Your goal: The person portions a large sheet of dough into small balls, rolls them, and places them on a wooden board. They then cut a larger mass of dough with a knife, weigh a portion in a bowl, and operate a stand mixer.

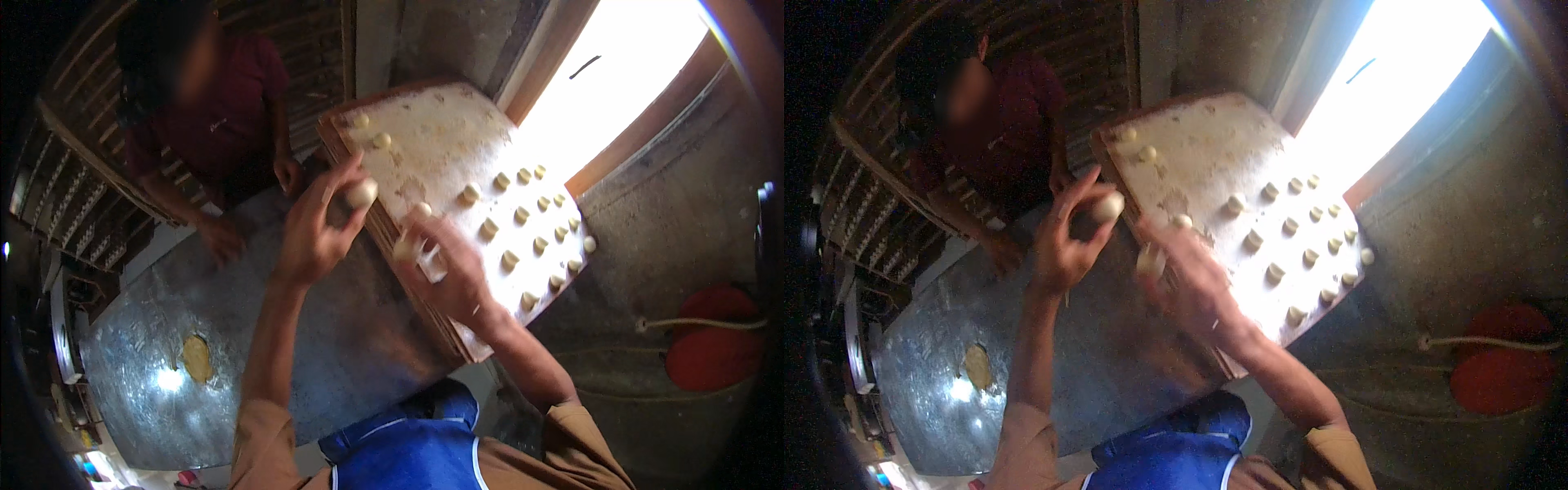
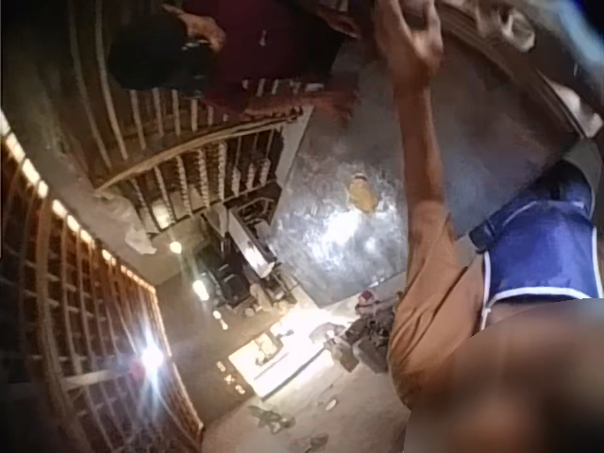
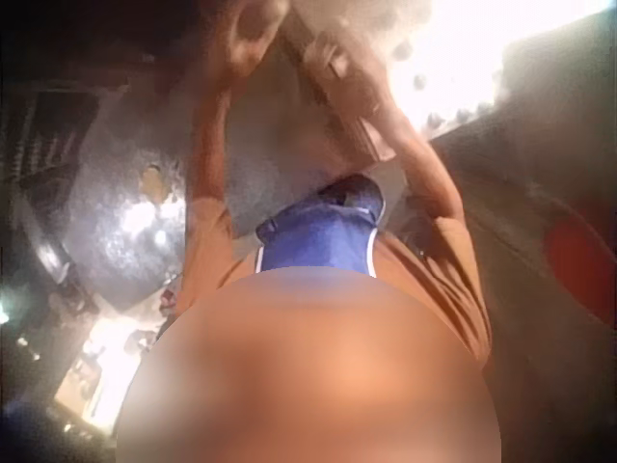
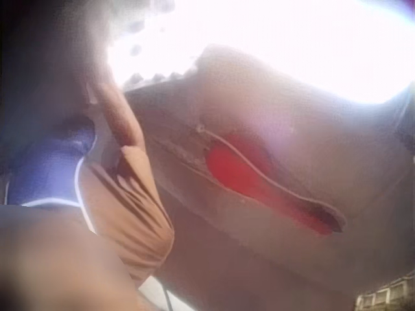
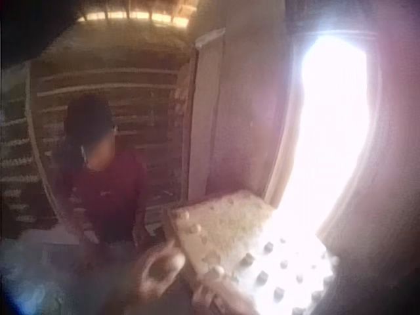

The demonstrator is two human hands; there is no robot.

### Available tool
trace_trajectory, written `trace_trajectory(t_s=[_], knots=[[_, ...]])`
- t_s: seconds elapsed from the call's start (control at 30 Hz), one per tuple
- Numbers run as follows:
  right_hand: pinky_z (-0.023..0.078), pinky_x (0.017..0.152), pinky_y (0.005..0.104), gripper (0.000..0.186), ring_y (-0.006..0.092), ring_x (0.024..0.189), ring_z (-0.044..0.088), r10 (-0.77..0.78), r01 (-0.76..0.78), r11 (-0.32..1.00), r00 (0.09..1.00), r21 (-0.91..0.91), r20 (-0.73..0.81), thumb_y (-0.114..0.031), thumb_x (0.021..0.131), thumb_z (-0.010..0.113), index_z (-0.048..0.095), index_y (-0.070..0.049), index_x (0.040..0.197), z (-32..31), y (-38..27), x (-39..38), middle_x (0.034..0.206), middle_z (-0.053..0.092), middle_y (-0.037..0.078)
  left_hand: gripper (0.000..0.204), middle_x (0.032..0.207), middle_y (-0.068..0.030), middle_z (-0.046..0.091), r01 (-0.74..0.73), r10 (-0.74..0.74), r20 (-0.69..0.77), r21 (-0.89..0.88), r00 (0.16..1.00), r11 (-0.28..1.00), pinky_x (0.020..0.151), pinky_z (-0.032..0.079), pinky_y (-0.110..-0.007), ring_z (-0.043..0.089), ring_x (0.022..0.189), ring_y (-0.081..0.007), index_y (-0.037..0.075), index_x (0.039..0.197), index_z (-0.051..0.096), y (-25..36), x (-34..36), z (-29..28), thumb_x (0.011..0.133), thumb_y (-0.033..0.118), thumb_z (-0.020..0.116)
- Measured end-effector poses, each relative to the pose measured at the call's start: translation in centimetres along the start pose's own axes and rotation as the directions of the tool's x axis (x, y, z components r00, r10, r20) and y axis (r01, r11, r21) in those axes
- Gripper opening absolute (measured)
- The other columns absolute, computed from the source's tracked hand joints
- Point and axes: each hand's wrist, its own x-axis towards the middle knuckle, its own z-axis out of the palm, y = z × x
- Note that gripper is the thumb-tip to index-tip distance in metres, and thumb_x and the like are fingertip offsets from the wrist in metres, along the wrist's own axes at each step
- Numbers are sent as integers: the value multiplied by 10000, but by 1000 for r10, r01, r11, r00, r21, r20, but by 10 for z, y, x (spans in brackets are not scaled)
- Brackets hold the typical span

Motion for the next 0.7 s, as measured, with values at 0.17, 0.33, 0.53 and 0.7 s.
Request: trace_trajectory(t_s=[0.17,0.33,0.53,0.7], knots=[[560,792,296,938,175,963,705,-68,90,996,882,25,-466,17,844,805,231,-44,1583,-35,63,96,1091,730,114,811,1112,-131,697,54,-54,12,-50,998,997,926,557,-405,694,1022,-302,102,1519,345,-90,55,89,820,-17,738],[573,722,356,938,212,841,715,-127,34,985,808,-170,-576,-111,855,827,238,-76,1583,-28,165,105,1011,750,142,851,1163,-167,690,177,-176,95,-4,980,984,912,578,-429,686,1056,-344,63,1530,267,-113,37,132,807,9,713],[480,1022,462,934,348,1174,585,112,-168,918,979,-359,-172,-186,834,824,281,-17,1575,-50,123,41,1263,635,200,756,1410,-220,559,210,-202,-179,26,963,977,1142,395,-478,537,1314,-362,-2,1531,303,-48,-17,72,866,115,643],[528,906,382,496,298,1128,643,189,-226,843,974,487,125,-42,909,714,516,1,1363,-18,-4,-39,1291,618,197,503,1458,-258,511,270,-378,-198,-418,905,867,1134,390,-482,462,1402,-320,-29,1377,530,60,-130,65,918,161,614]])
